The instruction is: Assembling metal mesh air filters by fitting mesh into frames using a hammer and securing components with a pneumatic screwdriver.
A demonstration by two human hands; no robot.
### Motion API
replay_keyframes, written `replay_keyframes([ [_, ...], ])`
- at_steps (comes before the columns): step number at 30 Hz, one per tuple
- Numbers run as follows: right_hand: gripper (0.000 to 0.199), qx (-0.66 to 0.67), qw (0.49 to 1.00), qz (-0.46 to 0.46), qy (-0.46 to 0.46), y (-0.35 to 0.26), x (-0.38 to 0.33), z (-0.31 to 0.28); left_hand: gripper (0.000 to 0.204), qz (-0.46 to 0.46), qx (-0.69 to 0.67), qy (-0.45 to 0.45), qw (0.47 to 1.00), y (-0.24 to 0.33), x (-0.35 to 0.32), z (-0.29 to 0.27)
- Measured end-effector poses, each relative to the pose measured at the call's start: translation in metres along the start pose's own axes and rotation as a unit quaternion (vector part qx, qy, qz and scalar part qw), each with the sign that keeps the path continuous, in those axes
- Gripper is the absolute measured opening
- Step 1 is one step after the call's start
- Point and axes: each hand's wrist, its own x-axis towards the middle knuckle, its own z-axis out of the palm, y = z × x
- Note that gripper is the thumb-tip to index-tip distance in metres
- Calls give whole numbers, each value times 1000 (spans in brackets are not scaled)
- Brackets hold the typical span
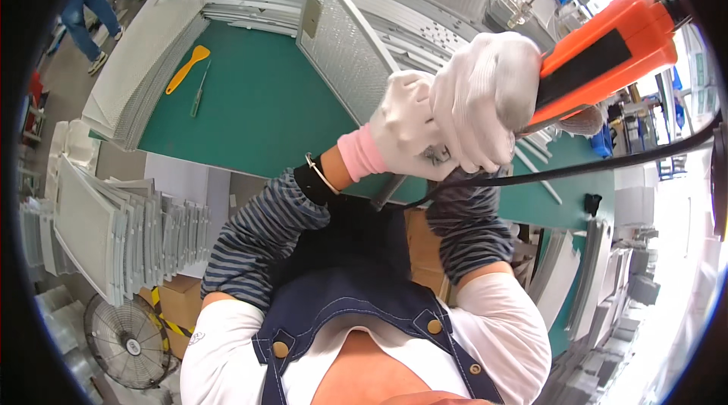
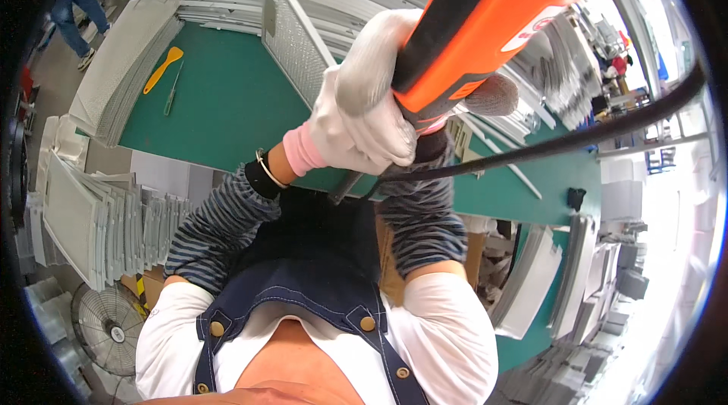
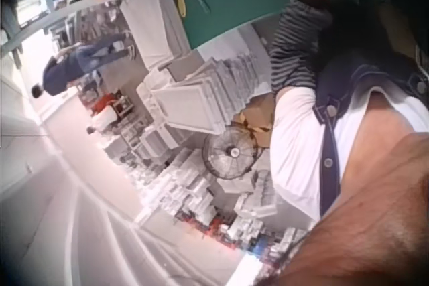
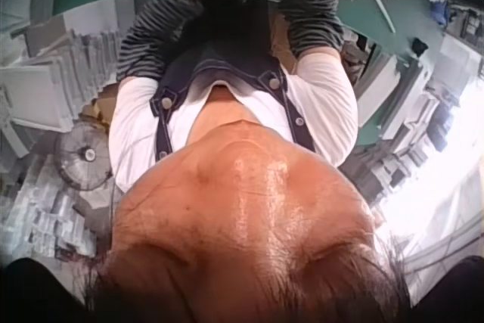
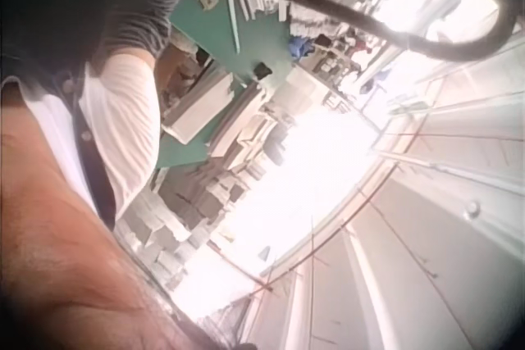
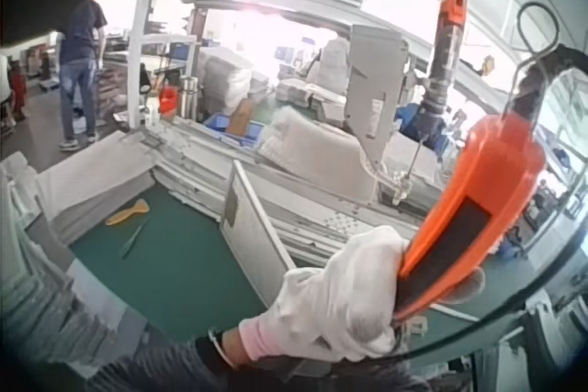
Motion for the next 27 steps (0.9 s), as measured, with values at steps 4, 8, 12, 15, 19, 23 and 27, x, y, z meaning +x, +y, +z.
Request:
replay_keyframes([
  [4,32,-66,963,-150,213,-30,-86,73,43,40,120,-38,991,23,-18,-39],
  [8,23,-111,767,-514,369,-67,-171,230,54,16,188,-88,978,48,-90,-95],
  [12,37,-234,533,-189,791,10,-212,375,55,-47,211,-213,953,61,-158,-135],
  [15,45,-239,131,18,962,53,-291,463,49,-54,207,-309,927,55,-205,-139],
  [19,51,-243,-129,222,935,134,-352,514,38,-127,257,-369,884,76,-195,-164],
  [23,48,-359,-203,460,786,176,-402,536,21,-258,346,-202,879,93,-201,-192],
  [27,51,-344,-135,539,757,204,-437,529,33,-697,128,-65,702,82,-178,-187],
])
